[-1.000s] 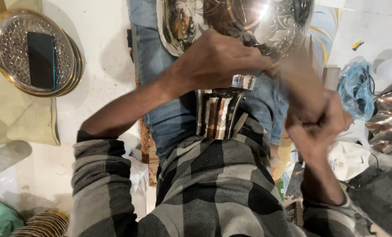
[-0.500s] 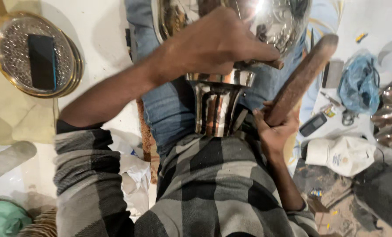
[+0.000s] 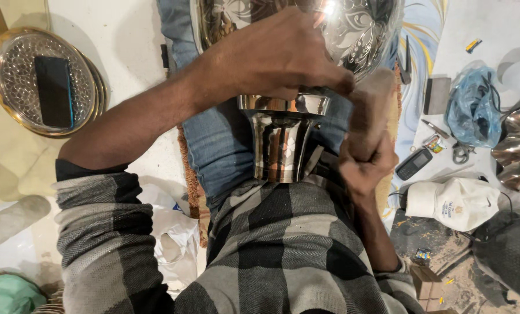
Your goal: The person sits on the floor with a large engraved metal vessel on their lap, holding a small punch against the decorated surface and striking it with a wooden mallet to work the pattern, repositioning the vessel and punch as they go. Near the end, other people's hands and feet appear around the vessel as the tapping continues.
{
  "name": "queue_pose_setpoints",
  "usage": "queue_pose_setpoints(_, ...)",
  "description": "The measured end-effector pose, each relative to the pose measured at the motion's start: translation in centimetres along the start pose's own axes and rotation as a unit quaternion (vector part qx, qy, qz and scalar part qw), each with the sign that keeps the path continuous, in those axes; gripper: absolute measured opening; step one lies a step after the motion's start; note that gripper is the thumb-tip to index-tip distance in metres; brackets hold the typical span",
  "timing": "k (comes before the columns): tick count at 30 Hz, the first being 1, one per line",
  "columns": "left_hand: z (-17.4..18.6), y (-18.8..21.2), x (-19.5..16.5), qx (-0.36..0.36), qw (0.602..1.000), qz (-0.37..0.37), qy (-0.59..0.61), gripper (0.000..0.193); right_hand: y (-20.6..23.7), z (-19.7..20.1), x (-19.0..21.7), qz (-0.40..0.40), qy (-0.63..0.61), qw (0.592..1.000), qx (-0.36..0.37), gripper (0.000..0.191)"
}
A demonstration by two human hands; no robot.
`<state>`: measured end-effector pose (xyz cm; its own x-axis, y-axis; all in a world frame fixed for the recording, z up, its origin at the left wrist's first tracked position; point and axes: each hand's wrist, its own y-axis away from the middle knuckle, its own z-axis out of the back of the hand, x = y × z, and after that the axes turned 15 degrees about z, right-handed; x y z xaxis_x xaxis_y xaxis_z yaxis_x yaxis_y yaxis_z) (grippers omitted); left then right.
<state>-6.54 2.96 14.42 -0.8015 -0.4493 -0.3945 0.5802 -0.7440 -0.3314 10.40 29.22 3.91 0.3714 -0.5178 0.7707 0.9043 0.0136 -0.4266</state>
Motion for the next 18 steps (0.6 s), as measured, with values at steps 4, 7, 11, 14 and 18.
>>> queue_pose_setpoints(4,0.0,0.1,-0.3,0.006,0.999,0.021,-0.042,0.050,-1.3,-0.2,0.1,0.041,-0.046,0.996,-0.065,0.018)
queue_pose_setpoints(7,0.2,0.4,-0.7,-0.009,0.998,0.009,-0.055,0.049,-1.5,0.2,0.9,-0.009,-0.044,0.998,-0.040,0.020)
queue_pose_setpoints(11,0.4,1.4,-0.7,-0.057,0.995,-0.008,-0.082,0.052,-1.9,0.9,1.8,0.005,0.010,1.000,-0.014,0.024)
queue_pose_setpoints(14,-0.3,1.8,-0.6,-0.057,0.998,0.012,-0.011,0.043,-2.7,1.4,1.8,0.091,-0.005,0.996,0.002,0.026)
queue_pose_setpoints(18,-1.6,2.8,-0.7,-0.088,0.994,0.038,-0.052,0.046,-3.4,1.9,1.7,0.052,0.071,0.995,0.042,0.023)
